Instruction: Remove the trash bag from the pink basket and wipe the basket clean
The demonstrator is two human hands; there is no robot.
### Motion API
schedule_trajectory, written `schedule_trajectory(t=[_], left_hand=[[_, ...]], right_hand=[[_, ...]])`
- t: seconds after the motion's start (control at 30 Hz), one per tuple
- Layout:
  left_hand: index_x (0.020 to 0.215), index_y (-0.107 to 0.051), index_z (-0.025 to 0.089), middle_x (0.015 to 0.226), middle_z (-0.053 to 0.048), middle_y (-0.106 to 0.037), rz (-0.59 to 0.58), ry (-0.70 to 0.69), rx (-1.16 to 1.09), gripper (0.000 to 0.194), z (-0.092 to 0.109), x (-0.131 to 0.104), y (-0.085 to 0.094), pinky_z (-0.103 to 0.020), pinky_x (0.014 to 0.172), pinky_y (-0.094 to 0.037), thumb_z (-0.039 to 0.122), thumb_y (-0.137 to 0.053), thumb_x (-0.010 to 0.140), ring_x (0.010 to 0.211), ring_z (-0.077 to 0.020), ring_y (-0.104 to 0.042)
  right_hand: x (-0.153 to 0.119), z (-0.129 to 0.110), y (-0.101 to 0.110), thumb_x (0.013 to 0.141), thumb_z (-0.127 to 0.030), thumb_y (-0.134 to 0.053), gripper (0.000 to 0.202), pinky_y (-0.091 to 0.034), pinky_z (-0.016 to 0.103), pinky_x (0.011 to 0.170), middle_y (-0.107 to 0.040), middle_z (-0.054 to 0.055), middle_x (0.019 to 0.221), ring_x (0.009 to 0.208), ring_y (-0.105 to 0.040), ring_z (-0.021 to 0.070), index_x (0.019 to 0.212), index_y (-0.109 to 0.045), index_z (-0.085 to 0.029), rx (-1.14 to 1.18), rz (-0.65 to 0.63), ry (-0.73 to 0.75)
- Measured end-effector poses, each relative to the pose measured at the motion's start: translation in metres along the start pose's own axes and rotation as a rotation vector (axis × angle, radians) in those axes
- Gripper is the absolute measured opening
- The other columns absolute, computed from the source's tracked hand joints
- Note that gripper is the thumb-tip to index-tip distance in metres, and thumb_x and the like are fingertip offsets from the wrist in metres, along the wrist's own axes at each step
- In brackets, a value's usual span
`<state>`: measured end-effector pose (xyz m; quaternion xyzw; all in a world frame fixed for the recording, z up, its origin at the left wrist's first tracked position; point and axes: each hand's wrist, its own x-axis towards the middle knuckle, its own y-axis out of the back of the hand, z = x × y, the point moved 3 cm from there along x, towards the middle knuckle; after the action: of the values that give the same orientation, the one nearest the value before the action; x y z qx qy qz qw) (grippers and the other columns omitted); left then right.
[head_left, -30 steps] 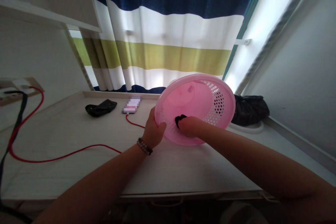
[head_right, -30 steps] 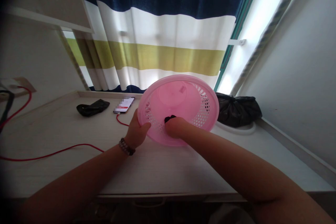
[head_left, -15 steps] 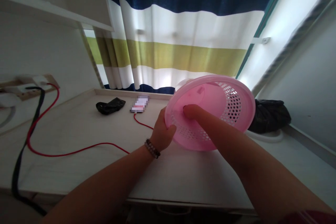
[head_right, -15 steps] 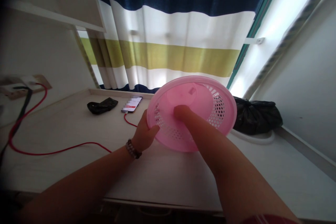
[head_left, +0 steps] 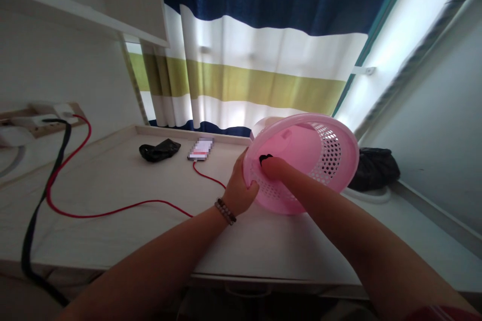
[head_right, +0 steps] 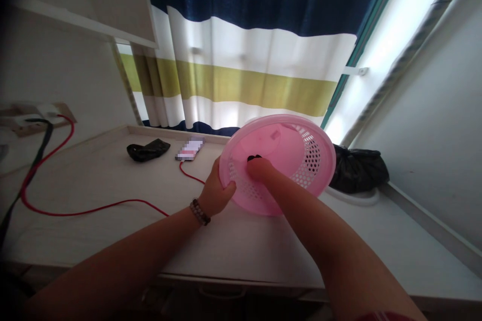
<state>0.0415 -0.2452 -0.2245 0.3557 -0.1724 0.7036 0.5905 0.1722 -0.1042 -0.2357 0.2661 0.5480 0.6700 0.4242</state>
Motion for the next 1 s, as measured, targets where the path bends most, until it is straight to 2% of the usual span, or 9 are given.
schedule_trajectory(t=[0.13, 0.23, 0.33, 0.43, 0.53, 0.67, 0.8, 0.9, 1.0], left_hand=[[0.137, -0.034, 0.021, 0.129, -0.010, -0.049, 0.004, -0.024, 0.004, 0.075, 0.003, 0.002, 0.005, -0.046, 0.109, -0.036, 0.003, -0.052, 0.067, 0.121, -0.0254, -0.048], [0.137, -0.035, 0.021, 0.127, -0.011, -0.050, -0.001, -0.034, 0.000, 0.074, 0.004, 0.003, 0.007, -0.046, 0.108, -0.036, 0.004, -0.052, 0.067, 0.119, -0.0256, -0.049], [0.136, -0.035, 0.020, 0.126, -0.011, -0.050, -0.003, -0.044, -0.018, 0.073, 0.005, 0.003, 0.008, -0.046, 0.108, -0.037, 0.004, -0.052, 0.067, 0.121, -0.0260, -0.048], [0.134, -0.037, 0.019, 0.127, -0.011, -0.050, -0.008, -0.048, -0.029, 0.070, 0.007, 0.004, 0.009, -0.046, 0.109, -0.036, 0.004, -0.052, 0.067, 0.123, -0.0263, -0.046], [0.134, -0.037, 0.019, 0.127, -0.011, -0.050, -0.013, -0.039, -0.024, 0.070, 0.006, 0.004, 0.009, -0.046, 0.109, -0.035, 0.004, -0.052, 0.067, 0.123, -0.0262, -0.046], [0.135, -0.035, 0.020, 0.128, -0.010, -0.049, -0.026, -0.039, -0.020, 0.071, 0.004, 0.004, 0.008, -0.045, 0.109, -0.036, 0.005, -0.052, 0.067, 0.121, -0.0255, -0.047], [0.134, -0.036, 0.021, 0.128, -0.009, -0.049, -0.029, -0.033, -0.015, 0.071, 0.004, 0.005, 0.008, -0.046, 0.109, -0.035, 0.004, -0.051, 0.067, 0.120, -0.0250, -0.048], [0.134, -0.037, 0.021, 0.127, -0.009, -0.050, -0.042, -0.032, -0.035, 0.071, 0.005, 0.005, 0.008, -0.047, 0.109, -0.035, 0.003, -0.051, 0.068, 0.120, -0.0254, -0.047], [0.133, -0.038, 0.021, 0.125, -0.010, -0.051, -0.054, -0.030, -0.056, 0.069, 0.005, 0.005, 0.007, -0.047, 0.108, -0.035, 0.003, -0.051, 0.068, 0.122, -0.0262, -0.047]], right_hand=[[-0.023, -0.008, 0.000, 0.088, -0.027, -0.047, 0.045, -0.047, 0.038, 0.088, -0.060, 0.021, 0.120, 0.105, -0.060, 0.0280, 0.128, -0.049, -0.008, -0.058, 0.026, 0.053], [-0.048, -0.014, 0.004, 0.087, -0.027, -0.048, 0.050, -0.050, 0.036, 0.082, -0.061, 0.021, 0.117, 0.099, -0.063, 0.0273, 0.134, -0.042, -0.011, -0.085, -0.006, 0.088], [-0.069, -0.019, 0.006, 0.085, -0.024, -0.050, 0.056, -0.051, 0.037, 0.081, -0.059, 0.023, 0.119, 0.100, -0.064, 0.0277, 0.138, -0.036, -0.011, -0.107, -0.021, 0.110], [-0.079, -0.021, 0.005, 0.085, -0.022, -0.047, 0.055, -0.051, 0.039, 0.082, -0.056, 0.024, 0.125, 0.103, -0.062, 0.0296, 0.139, -0.037, -0.010, -0.149, 0.013, 0.165], [-0.077, -0.018, 0.002, 0.084, -0.021, -0.047, 0.058, -0.052, 0.039, 0.080, -0.056, 0.023, 0.125, 0.100, -0.063, 0.0294, 0.139, -0.035, -0.009, -0.177, 0.004, 0.190], [-0.062, -0.009, -0.001, 0.085, -0.024, -0.046, 0.057, -0.052, 0.037, 0.074, -0.062, 0.021, 0.115, 0.092, -0.065, 0.0274, 0.139, -0.035, -0.010, -0.140, -0.019, 0.173], [-0.042, 0.002, -0.001, 0.087, -0.027, -0.046, 0.046, -0.051, 0.038, 0.079, -0.064, 0.019, 0.110, 0.092, -0.065, 0.0276, 0.130, -0.047, -0.011, -0.092, 0.046, 0.153], [-0.027, 0.008, 0.003, 0.084, -0.026, -0.053, 0.040, -0.050, 0.038, 0.085, -0.064, 0.018, 0.111, 0.095, -0.064, 0.0274, 0.121, -0.055, -0.010, -0.038, 0.031, 0.099], [-0.016, 0.011, 0.010, 0.084, -0.024, -0.055, 0.039, -0.048, 0.038, 0.089, -0.063, 0.018, 0.117, 0.101, -0.062, 0.0285, 0.121, -0.058, -0.011, 0.019, 0.010, 0.022]])
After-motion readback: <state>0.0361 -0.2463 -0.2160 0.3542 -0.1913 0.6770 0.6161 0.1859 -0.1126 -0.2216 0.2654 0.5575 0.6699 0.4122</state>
